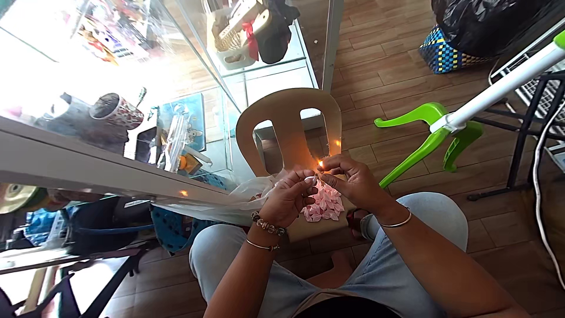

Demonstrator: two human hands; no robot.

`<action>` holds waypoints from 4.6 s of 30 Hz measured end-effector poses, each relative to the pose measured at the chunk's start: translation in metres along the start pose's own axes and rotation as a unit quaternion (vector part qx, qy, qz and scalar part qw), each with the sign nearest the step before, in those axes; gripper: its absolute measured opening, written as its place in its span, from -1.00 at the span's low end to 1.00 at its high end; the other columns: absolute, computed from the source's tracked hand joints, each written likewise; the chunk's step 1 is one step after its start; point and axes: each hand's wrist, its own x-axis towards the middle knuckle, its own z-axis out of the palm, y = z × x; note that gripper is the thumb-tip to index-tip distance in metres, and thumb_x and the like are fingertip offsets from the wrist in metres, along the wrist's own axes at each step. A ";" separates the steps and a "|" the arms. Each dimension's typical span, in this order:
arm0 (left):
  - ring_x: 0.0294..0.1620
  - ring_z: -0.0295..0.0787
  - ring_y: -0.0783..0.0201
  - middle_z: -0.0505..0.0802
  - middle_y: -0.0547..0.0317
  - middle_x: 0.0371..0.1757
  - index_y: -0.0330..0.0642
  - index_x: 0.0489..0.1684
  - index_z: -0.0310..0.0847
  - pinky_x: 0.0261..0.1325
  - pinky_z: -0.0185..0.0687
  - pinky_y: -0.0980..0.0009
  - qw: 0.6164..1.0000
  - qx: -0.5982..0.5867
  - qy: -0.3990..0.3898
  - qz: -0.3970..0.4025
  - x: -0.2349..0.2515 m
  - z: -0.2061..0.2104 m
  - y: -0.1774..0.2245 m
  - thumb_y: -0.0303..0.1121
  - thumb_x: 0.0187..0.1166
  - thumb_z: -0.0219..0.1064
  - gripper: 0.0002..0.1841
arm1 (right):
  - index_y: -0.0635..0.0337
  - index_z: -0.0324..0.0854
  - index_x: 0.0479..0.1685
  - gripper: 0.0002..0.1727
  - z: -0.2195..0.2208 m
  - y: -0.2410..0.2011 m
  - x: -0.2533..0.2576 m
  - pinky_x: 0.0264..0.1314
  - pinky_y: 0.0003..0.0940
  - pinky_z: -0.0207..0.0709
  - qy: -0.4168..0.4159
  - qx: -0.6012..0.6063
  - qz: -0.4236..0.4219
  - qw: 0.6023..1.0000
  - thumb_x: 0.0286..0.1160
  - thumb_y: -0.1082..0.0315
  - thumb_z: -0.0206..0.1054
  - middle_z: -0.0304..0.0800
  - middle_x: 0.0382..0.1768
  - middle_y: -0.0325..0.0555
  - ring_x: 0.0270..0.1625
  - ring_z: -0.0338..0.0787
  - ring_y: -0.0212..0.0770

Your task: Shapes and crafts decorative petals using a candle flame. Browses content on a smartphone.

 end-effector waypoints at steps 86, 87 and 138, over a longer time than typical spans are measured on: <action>-0.03 0.87 -0.07 0.89 -0.05 -0.04 -0.20 0.03 0.82 -0.08 0.75 -0.02 0.553 0.734 0.174 0.355 -0.004 -0.023 -0.019 -0.45 0.63 0.35 -0.83 | 0.09 0.66 -0.10 -0.92 0.028 0.003 0.017 -0.44 -0.62 0.49 -0.059 0.123 0.304 0.943 0.64 0.30 0.37 0.78 -0.25 -0.22 -0.34 0.70 -0.44; -0.08 0.87 -0.06 0.89 -0.06 -0.07 -0.22 0.04 0.82 -0.11 0.77 -0.03 0.583 0.720 0.173 0.334 -0.005 -0.021 -0.017 -0.43 0.64 0.34 -0.83 | 0.10 0.67 -0.10 -0.92 0.026 0.002 0.017 -0.46 -0.62 0.48 -0.059 0.122 0.301 0.944 0.63 0.31 0.38 0.78 -0.28 -0.22 -0.37 0.69 -0.44; -0.21 0.83 0.39 0.83 0.20 -0.10 -0.17 0.14 0.64 -0.03 0.79 0.48 0.988 0.076 0.137 0.018 -0.017 -0.013 0.008 -0.71 0.59 0.22 -0.70 | 0.17 0.88 0.01 -0.74 0.043 0.016 0.006 -0.05 -0.20 0.65 -0.050 -0.306 -0.157 0.938 0.48 0.43 0.31 0.79 -0.13 -0.01 -0.02 0.75 -0.03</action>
